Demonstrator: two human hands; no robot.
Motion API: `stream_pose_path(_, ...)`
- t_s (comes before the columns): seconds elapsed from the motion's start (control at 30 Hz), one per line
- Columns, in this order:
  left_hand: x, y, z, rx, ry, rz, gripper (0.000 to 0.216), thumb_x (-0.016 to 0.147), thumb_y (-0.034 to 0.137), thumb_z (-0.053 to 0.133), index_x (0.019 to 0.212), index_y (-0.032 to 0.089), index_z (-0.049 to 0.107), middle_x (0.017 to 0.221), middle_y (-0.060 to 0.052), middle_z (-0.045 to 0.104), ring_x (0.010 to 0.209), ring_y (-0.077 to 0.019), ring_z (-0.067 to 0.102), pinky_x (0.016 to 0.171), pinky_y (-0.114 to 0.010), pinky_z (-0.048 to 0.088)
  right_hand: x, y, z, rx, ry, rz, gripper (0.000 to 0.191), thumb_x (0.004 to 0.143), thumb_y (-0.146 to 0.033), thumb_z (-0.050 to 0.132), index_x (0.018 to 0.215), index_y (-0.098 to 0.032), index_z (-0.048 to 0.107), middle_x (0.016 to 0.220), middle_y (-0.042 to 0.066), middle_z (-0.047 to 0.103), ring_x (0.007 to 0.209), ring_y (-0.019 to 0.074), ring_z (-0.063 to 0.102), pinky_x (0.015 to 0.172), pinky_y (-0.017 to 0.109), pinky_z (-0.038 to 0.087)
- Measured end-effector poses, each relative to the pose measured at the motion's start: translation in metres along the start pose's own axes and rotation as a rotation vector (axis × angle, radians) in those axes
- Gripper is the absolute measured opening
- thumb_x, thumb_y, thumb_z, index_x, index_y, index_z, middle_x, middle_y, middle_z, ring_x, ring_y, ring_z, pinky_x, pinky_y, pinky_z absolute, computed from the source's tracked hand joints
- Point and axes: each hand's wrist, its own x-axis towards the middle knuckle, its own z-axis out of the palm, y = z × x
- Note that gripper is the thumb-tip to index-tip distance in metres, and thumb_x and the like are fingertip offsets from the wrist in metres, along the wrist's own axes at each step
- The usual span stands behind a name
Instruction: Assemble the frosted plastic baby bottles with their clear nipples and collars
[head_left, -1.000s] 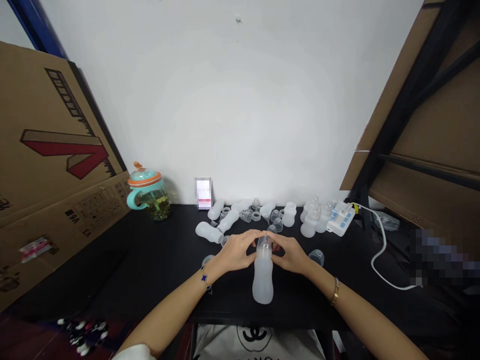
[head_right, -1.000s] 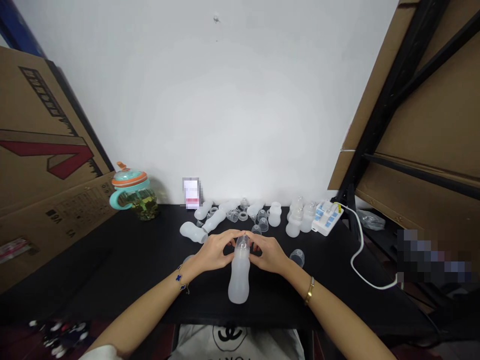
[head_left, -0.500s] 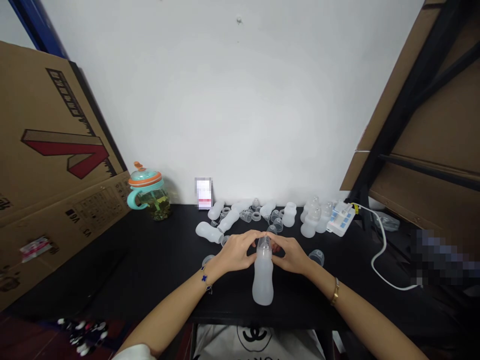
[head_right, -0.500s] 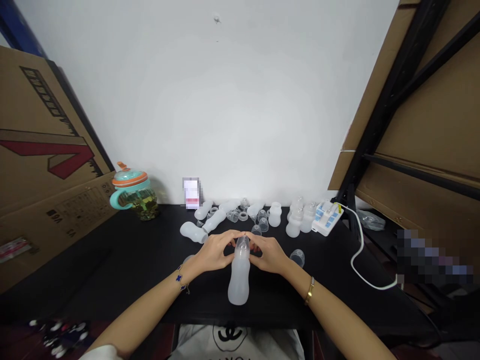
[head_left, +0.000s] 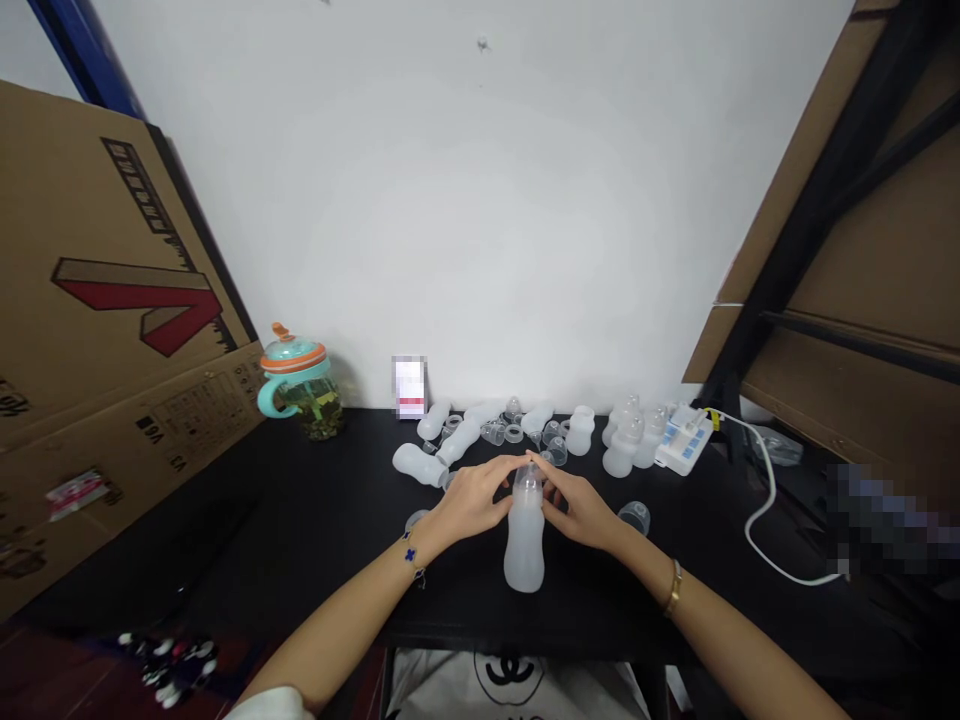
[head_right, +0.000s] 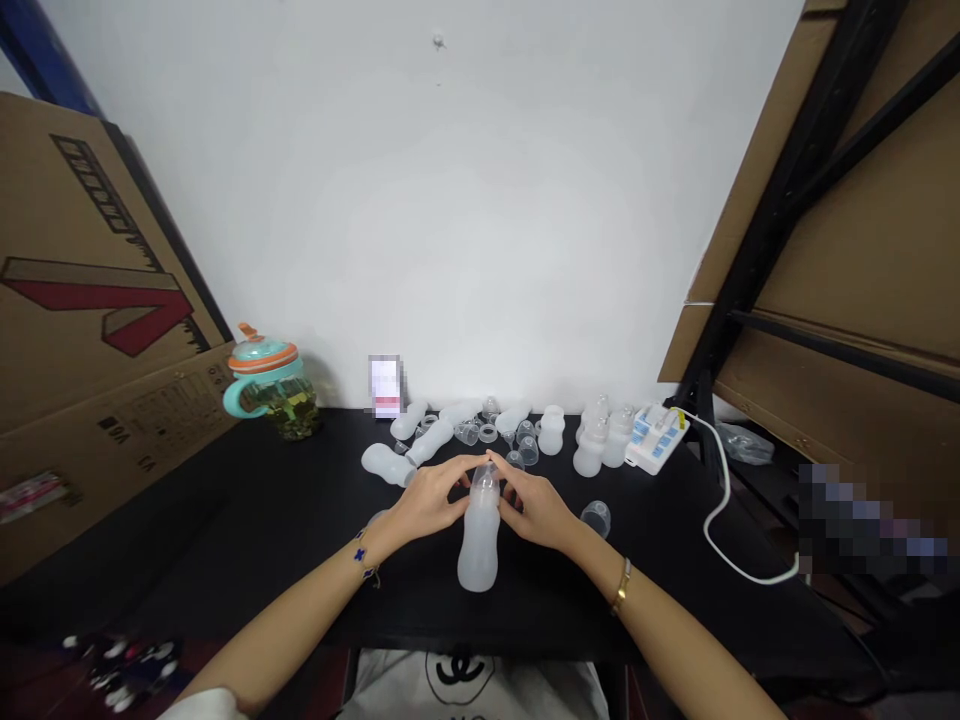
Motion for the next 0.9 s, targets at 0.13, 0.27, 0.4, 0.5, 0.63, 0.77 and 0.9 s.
stream_pose_path(0.13, -0.001, 0.000, 0.002, -0.002, 0.017, -0.025, 0.064, 0.084, 0.011, 0.058, 0.143, 0.031, 0.041, 0.131, -0.001, 0.064, 0.085, -0.0146, 0.069, 0.076, -0.029, 0.060, 0.002, -0.001, -0.001, 0.259, -0.038, 0.046, 0.061, 0.099, -0.033, 0.046, 0.156, -0.028, 0.025, 0.113, 0.007, 0.066, 0.068, 0.0122, 0.056, 0.061, 0.026, 0.050)
stream_pose_path(0.27, -0.002, -0.001, 0.004, -0.023, 0.022, -0.022, 0.063, 0.086, 0.012, 0.058, 0.144, 0.031, 0.040, 0.134, -0.002, 0.062, 0.086, -0.0142, 0.069, 0.077, -0.030, 0.060, 0.002, -0.001, -0.003, 0.420, -0.089, 0.107, 0.063, 0.098, -0.039, 0.051, 0.155, -0.030, 0.026, 0.118, 0.007, 0.064, 0.067, 0.0103, 0.054, 0.061, 0.025, 0.049)
stream_pose_path(0.4, -0.002, -0.003, 0.005, -0.062, 0.016, -0.004, 0.064, 0.086, 0.011, 0.058, 0.144, 0.033, 0.041, 0.137, -0.001, 0.060, 0.085, -0.0136, 0.069, 0.076, -0.029, 0.060, 0.002, -0.002, -0.003, 0.417, -0.096, 0.124, 0.077, 0.090, -0.040, 0.066, 0.155, -0.030, 0.026, 0.115, 0.006, 0.065, 0.075, 0.0128, 0.058, 0.061, 0.024, 0.047)
stream_pose_path(0.5, -0.002, -0.004, 0.004, -0.094, 0.002, 0.016, 0.067, 0.087, 0.009, 0.055, 0.147, 0.035, 0.039, 0.139, -0.002, 0.059, 0.083, -0.0132, 0.068, 0.078, -0.030, 0.060, 0.002, -0.002, -0.002, 0.394, -0.056, 0.112, 0.078, 0.089, -0.041, 0.067, 0.155, -0.029, 0.028, 0.107, 0.004, 0.066, 0.071, 0.0118, 0.056, 0.060, 0.024, 0.047)
stream_pose_path(0.63, 0.000, -0.003, -0.001, -0.223, -0.056, 0.042, 0.073, 0.086, 0.007, 0.051, 0.151, 0.036, 0.035, 0.145, -0.006, 0.053, 0.078, -0.0119, 0.066, 0.075, -0.030, 0.059, 0.002, 0.001, 0.000, 0.373, -0.012, 0.087, 0.073, 0.090, -0.040, 0.067, 0.153, -0.028, 0.033, 0.097, 0.001, 0.065, 0.065, 0.0102, 0.053, 0.059, 0.025, 0.047)
stream_pose_path(0.77, 0.001, -0.001, -0.007, -0.425, -0.140, 0.067, 0.070, 0.089, 0.013, 0.053, 0.152, 0.034, 0.033, 0.150, -0.011, 0.045, 0.083, -0.0139, 0.066, 0.071, -0.029, 0.058, 0.001, 0.000, 0.000, 0.385, 0.008, 0.087, 0.073, 0.088, -0.038, 0.069, 0.151, -0.030, 0.033, 0.094, 0.000, 0.065, 0.060, 0.0091, 0.052, 0.057, 0.024, 0.046)
stream_pose_path(0.9, 0.001, 0.002, -0.010, -0.453, -0.169, 0.051, 0.068, 0.091, 0.027, 0.062, 0.152, 0.033, 0.034, 0.149, -0.013, 0.045, 0.085, -0.0157, 0.065, 0.076, -0.033, 0.059, 0.001, -0.002, 0.001, 0.424, 0.032, 0.078, 0.073, 0.087, -0.036, 0.071, 0.146, -0.031, 0.029, 0.091, -0.001, 0.065, 0.062, 0.0107, 0.055, 0.057, 0.024, 0.046)
